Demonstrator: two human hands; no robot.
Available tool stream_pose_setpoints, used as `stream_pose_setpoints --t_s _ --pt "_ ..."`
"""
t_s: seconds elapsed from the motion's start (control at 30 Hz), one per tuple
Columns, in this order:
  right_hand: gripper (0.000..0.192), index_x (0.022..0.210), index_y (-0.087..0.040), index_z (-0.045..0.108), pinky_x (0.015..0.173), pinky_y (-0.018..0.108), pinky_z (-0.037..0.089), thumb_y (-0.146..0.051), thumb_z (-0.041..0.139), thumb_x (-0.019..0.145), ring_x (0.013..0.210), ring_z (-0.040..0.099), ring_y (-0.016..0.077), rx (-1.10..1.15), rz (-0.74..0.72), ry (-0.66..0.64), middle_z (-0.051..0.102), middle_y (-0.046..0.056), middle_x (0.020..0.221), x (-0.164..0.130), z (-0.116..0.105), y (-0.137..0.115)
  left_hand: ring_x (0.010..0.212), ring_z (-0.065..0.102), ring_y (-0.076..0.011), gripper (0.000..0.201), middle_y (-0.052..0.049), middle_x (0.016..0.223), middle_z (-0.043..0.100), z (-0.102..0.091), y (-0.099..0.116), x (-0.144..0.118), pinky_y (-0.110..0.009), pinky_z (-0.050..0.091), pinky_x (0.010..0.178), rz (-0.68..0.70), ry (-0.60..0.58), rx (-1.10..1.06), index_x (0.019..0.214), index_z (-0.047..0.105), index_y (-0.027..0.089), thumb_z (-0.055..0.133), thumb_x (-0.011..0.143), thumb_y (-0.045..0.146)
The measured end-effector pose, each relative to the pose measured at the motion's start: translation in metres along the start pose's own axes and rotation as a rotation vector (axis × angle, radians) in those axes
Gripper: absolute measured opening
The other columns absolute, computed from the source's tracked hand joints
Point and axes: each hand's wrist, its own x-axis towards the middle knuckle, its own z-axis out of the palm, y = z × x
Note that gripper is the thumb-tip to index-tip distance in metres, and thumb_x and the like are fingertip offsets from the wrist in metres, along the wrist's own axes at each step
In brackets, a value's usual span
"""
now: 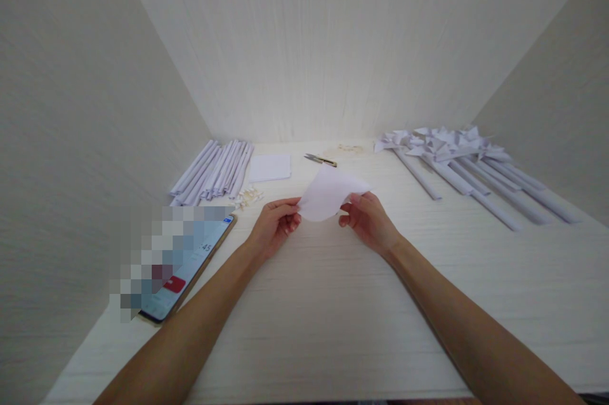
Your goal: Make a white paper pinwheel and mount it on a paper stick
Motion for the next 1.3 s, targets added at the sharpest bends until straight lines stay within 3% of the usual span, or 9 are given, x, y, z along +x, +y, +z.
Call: stream_pose_setpoints --t_s 0.43,0.63,0.8,1.0,1.17,1.3 --pt "0.022 0.061 -0.015 0.057 0.03 0.016 0.035 -0.031 0.07 0.054 0.037 0.05 0.0067 -0.022 -0.12 0.346 0.059 -0.002 0.049 0.006 -0.002 0.002 0.037 0.049 -0.0072 0.025 0.001 0.047 0.059 -0.002 -0.009 -0.003 -0.02 0.037 0.041 0.022 -0.29 0.354 0.081 0.065 0.009 0.063 0.059 0.021" --pt "0.025 0.056 -0.016 0.052 0.028 0.016 0.031 -0.032 0.07 0.054 0.032 0.042 0.0042 -0.08 -0.193 0.434 0.053 -0.005 0.044 0.007 0.001 0.002 0.052 0.057 -0.0098 0.024 -0.004 0.063 0.065 -0.002 -0.009 -0.005 -0.021 0.042 0.051 0.037 -0.477 0.442 0.079 0.063 0.01 0.059 0.068 0.032" --pt "0.024 0.056 -0.015 0.052 0.028 0.016 0.03 -0.034 0.068 0.059 0.032 0.041 0.0045 -0.184 -0.198 0.374 0.05 -0.006 0.041 0.003 0.007 0.008 0.056 0.06 -0.0139 0.041 -0.009 0.071 0.066 0.001 -0.011 -0.009 -0.025 0.045 0.054 0.007 -0.488 0.382 0.081 0.059 0.009 0.059 0.067 0.048" --pt "0.022 0.06 -0.015 0.054 0.031 0.017 0.032 -0.033 0.063 0.068 0.033 0.043 0.0053 -0.4 -0.185 0.182 0.049 -0.005 0.039 -0.006 0.018 0.012 0.051 0.057 -0.0122 0.038 -0.011 0.073 0.066 0.008 -0.014 -0.014 -0.025 0.045 0.05 -0.05 -0.409 0.353 0.081 0.06 0.008 0.067 0.062 0.04" --pt "0.02 0.063 -0.015 0.054 0.031 0.017 0.031 -0.032 0.062 0.069 0.033 0.043 0.0054 -0.425 -0.176 0.167 0.048 -0.006 0.038 -0.007 0.02 0.01 0.046 0.052 -0.0086 0.03 -0.008 0.069 0.065 0.01 -0.013 -0.014 -0.021 0.04 0.044 -0.07 -0.395 0.301 0.077 0.06 0.01 0.067 0.063 0.036" --pt "0.019 0.063 -0.016 0.053 0.03 0.017 0.028 -0.032 0.062 0.068 0.031 0.041 0.005 -0.416 -0.19 0.155 0.047 -0.007 0.037 -0.006 0.02 0.009 0.043 0.049 -0.0083 0.039 -0.008 0.065 0.064 0.009 -0.014 -0.011 -0.02 0.037 0.039 -0.06 -0.407 0.267 0.077 0.06 0.009 0.059 0.068 0.047"
